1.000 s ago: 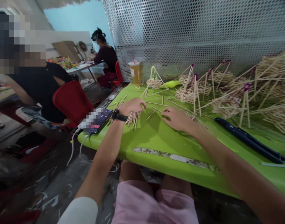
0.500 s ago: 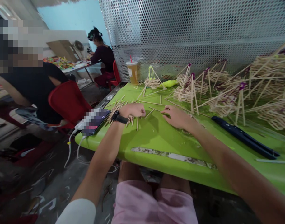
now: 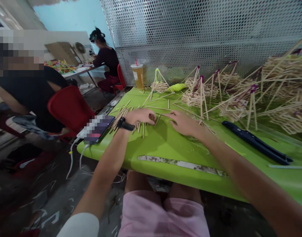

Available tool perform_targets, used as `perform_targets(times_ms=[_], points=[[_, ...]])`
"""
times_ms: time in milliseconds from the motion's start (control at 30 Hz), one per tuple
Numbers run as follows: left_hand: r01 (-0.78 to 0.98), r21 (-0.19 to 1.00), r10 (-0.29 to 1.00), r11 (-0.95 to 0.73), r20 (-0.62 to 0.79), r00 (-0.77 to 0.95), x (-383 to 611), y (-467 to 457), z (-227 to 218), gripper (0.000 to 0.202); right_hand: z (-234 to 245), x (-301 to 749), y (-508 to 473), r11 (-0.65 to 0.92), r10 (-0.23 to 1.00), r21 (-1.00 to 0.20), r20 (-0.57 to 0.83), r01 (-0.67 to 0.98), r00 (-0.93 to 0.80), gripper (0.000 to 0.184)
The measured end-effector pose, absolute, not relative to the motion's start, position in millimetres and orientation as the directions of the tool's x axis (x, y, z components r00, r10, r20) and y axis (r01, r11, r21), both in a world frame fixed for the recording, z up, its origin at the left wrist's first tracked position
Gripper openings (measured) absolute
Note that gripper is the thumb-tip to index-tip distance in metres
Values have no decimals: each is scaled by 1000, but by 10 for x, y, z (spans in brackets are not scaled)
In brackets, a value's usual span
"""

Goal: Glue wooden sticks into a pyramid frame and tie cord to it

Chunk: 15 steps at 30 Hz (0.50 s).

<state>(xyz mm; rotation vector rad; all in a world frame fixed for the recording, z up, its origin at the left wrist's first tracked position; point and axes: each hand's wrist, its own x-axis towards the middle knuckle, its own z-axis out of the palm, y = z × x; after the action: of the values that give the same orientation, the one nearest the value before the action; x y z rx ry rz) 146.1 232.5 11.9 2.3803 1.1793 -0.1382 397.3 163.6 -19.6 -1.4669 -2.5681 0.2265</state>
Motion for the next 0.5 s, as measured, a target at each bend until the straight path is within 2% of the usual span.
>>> perform_targets(times_ms=[100, 267, 367, 500], points=[[712, 400, 668, -577, -270, 693, 1466, 2359, 114, 27, -264, 3911, 1626, 547, 831, -226, 33, 806, -555, 67], [772, 322, 736, -549, -253, 628, 1317, 2413, 167, 25, -312, 3882, 1632, 592, 795, -194, -21, 782, -607, 66], [790, 334, 739, -514, -295, 606, 1290, 2422, 162, 23, -298, 3897, 1635, 573, 806, -205, -33, 793, -591, 66], [806, 335, 764, -488, -284, 580, 1377, 2349, 125, 19, -276, 3908, 1632, 568, 809, -218, -30, 794, -587, 64]])
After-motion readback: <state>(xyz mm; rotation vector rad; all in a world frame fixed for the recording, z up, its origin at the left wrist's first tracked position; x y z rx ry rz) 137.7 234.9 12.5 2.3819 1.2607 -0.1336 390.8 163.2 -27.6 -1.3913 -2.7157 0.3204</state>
